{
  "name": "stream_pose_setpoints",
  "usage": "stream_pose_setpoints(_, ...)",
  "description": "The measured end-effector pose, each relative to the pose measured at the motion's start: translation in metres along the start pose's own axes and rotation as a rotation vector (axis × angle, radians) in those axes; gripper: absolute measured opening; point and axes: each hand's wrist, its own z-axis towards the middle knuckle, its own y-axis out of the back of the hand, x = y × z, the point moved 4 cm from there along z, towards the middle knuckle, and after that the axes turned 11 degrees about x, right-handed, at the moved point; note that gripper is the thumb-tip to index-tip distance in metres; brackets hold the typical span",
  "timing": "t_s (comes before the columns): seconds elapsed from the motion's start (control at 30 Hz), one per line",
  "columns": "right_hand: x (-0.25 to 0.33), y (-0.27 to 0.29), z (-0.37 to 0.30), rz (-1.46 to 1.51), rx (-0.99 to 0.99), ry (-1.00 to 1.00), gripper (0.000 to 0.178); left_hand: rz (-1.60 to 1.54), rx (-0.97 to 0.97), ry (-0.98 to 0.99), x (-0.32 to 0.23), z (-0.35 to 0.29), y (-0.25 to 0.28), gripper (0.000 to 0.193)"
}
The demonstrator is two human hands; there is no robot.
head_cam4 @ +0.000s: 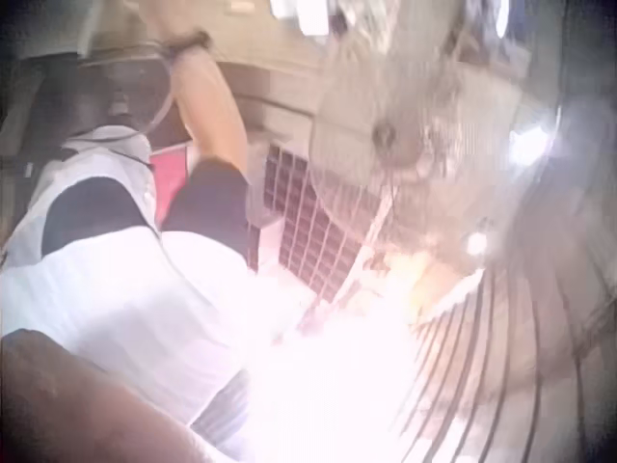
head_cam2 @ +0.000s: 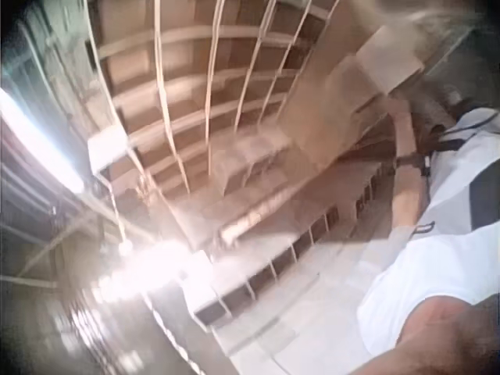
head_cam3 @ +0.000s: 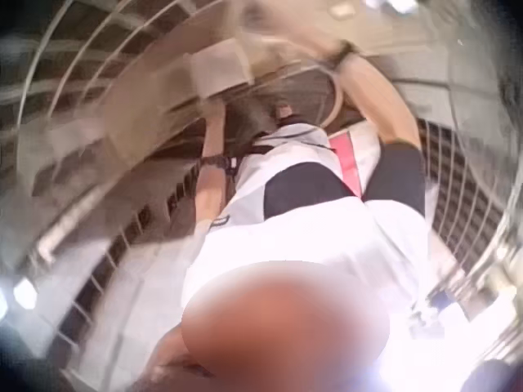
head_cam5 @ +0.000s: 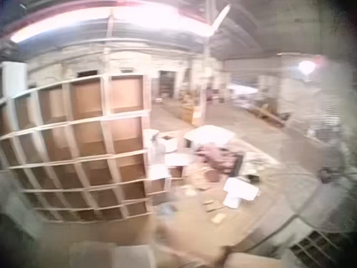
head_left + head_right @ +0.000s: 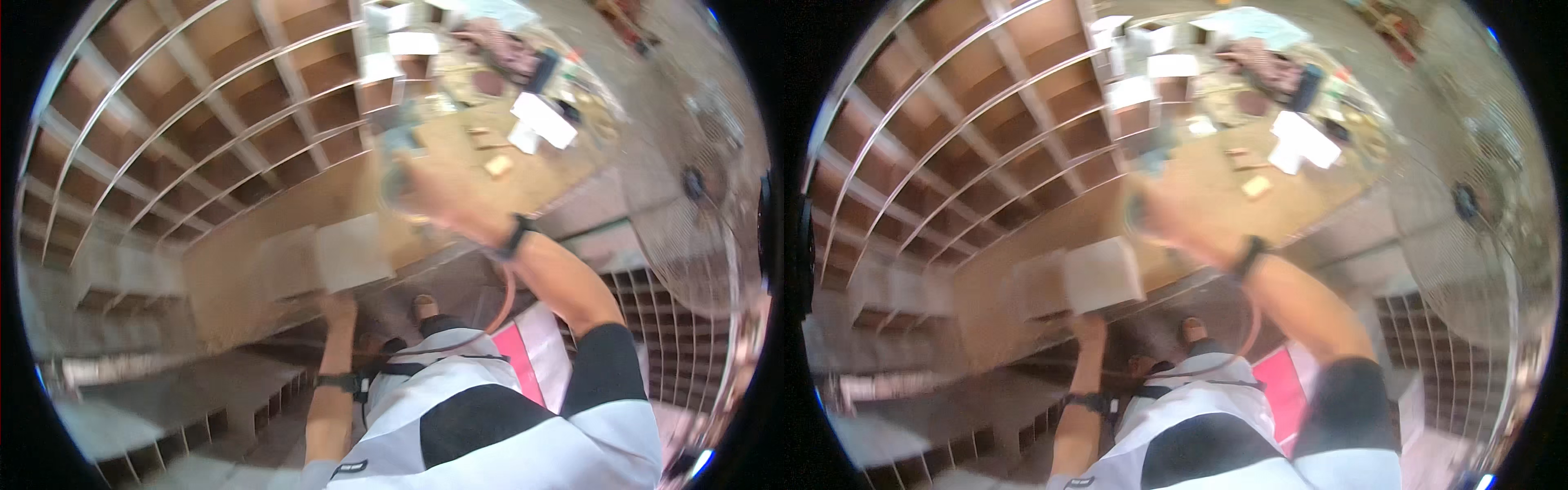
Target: The person uses a handheld orbital sander to smooth the surfaces of small white wooden boxes. They repeatedly pick up a box, sand its sides and edges, and place it into a nearby shelving unit. The process is repeated for multiple boxes throughout the clip.
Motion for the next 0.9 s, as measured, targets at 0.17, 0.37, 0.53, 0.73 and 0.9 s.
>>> stream_pose_setpoints(0.17,-0.038,0.006,-0.051,0.339,-0.238,-0.077,0.058,0.173,0.020,-0.023,0.005,-0.004,0.016,0.025)
stream_pose_setpoints(0.37,-0.049,0.006,-0.080,0.453,-0.343,-0.064,0.057,-0.160,-0.175,-0.010,0.033,0.001,0.002,0.030)
stream_pose_setpoints(0.53,-0.056,0.025,-0.074,0.507,-0.336,-0.170,0.057,-0.704,-0.412,0.148,-0.042,0.021,0.043,0.028)
stream_pose_setpoints(0.73,0.010,0.053,-0.040,0.369,-0.238,0.021,0.058,-2.208,-0.414,0.448,-0.050,0.023,0.020,0.034)
stream_pose_setpoints(0.9,0.084,0.037,-0.007,0.151,-0.083,0.183,0.057,-2.719,-0.117,-0.044,0.018,0.020,-0.038,0.039)
